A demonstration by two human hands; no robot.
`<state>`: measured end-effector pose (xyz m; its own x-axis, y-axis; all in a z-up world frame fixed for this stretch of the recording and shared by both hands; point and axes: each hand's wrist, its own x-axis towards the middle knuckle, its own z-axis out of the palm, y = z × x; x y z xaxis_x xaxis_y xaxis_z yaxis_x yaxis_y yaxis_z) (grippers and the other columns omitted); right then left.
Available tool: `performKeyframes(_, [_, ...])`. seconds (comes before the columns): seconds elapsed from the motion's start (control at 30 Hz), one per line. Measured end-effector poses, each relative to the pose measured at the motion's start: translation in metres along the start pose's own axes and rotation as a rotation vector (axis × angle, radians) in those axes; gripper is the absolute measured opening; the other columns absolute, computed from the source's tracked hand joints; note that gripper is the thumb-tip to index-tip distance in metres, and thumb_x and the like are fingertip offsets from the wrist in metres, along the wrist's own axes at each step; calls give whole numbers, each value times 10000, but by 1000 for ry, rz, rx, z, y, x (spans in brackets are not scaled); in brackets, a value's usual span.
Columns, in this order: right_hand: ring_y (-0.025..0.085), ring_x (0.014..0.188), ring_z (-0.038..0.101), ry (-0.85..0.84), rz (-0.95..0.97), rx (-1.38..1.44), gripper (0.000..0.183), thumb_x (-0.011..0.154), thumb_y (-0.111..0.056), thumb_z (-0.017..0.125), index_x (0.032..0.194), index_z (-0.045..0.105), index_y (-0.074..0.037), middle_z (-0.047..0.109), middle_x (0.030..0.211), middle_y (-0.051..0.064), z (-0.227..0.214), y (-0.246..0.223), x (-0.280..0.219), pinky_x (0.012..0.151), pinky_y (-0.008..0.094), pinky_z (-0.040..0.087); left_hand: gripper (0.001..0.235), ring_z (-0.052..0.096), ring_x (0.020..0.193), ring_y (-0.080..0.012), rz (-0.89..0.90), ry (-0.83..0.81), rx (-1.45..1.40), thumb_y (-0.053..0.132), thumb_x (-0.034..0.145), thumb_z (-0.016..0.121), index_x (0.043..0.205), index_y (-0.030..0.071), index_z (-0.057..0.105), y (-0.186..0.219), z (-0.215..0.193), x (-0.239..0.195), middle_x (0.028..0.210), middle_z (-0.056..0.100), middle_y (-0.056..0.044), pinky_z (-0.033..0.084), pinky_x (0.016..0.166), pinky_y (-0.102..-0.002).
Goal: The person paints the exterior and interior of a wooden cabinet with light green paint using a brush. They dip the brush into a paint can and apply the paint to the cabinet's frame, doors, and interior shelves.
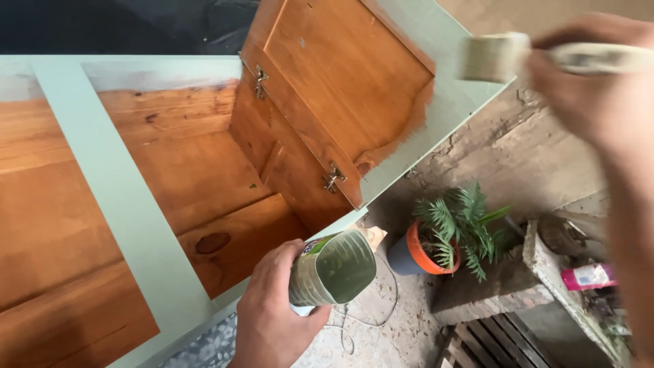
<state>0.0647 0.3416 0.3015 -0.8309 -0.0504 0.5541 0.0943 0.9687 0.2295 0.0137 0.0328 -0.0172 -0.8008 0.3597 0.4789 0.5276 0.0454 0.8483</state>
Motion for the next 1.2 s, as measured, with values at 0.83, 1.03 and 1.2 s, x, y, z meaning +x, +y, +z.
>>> performKeyframes(0.83, [231, 748, 660, -167, -301, -183, 122, 1184, 123, 730, 1104, 797, 59, 751, 1009, 192, 15, 52, 39, 604, 358, 543, 806, 625, 1221, -220, -27, -29, -28, 216, 560, 879, 1301, 139, 573, 3, 0, -9, 1308, 666, -23, 547, 938, -388])
performKeyframes(1.03, [198, 718, 752, -394, 15, -503, 218, 1057, -88, 612, 1133, 795, -179, 787, 896, 47, 51, -5, 34, 553, 333, 596, 806, 627, 1221, -244, -20, -12, -8, 198, 556, 888, 1299, 125, 586, 0, -6, -15, 1313, 671, -47, 522, 981, -392])
performKeyframes(1.2, [221, 854, 664, -26, -196, -166, 38, 1224, 21, 846, 1213, 816, 41, 757, 1073, 156, 26, 76, 40, 690, 351, 507, 808, 628, 1217, -226, -33, 0, -32, 198, 557, 889, 1300, 123, 582, 3, -7, -10, 1304, 672, -36, 538, 966, -384])
